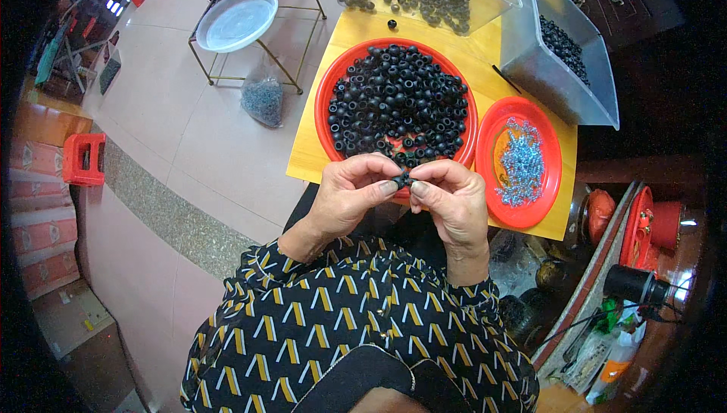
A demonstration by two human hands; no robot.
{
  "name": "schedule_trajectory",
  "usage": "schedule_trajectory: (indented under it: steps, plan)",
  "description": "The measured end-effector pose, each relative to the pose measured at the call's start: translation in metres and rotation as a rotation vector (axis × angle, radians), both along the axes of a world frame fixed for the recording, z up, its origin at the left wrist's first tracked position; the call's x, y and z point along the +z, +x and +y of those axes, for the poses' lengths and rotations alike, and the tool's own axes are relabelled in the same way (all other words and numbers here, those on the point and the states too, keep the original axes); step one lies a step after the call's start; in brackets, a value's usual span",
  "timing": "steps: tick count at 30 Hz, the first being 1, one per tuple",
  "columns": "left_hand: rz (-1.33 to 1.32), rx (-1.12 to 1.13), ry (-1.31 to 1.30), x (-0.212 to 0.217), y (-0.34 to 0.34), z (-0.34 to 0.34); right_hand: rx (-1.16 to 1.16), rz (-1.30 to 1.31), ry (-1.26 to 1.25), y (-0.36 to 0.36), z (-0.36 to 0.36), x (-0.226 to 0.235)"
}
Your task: The person sorts and assembles small plastic rings and clear gaskets by hand at a low table.
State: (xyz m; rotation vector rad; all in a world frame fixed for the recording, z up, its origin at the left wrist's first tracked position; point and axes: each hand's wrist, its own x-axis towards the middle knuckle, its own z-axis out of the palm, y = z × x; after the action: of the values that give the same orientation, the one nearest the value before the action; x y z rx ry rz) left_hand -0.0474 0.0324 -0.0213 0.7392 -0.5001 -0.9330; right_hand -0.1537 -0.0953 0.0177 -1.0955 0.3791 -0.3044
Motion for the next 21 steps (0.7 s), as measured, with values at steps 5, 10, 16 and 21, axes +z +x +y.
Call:
schedule_trajectory:
  steps: [5,10,16,21]
  plan:
    - [-0.057,0.015,0.011,-0.002,0.001,0.002,0.018,0.031,-0.004,0.001,0.001,0.000]
    - [-0.254,0.069,0.024,0.001,-0.002,0.001,0.037,0.016,-0.019,0.000,-0.002,0.000]
    - [-0.476,0.108,0.085,0.006,0.001,0.003,0.048,0.010,0.045,-0.002,0.000,0.002]
    - [-0.699,0.201,0.071,0.009,0.001,0.001,0.097,-0.015,0.101,-0.004,-0.001,-0.005]
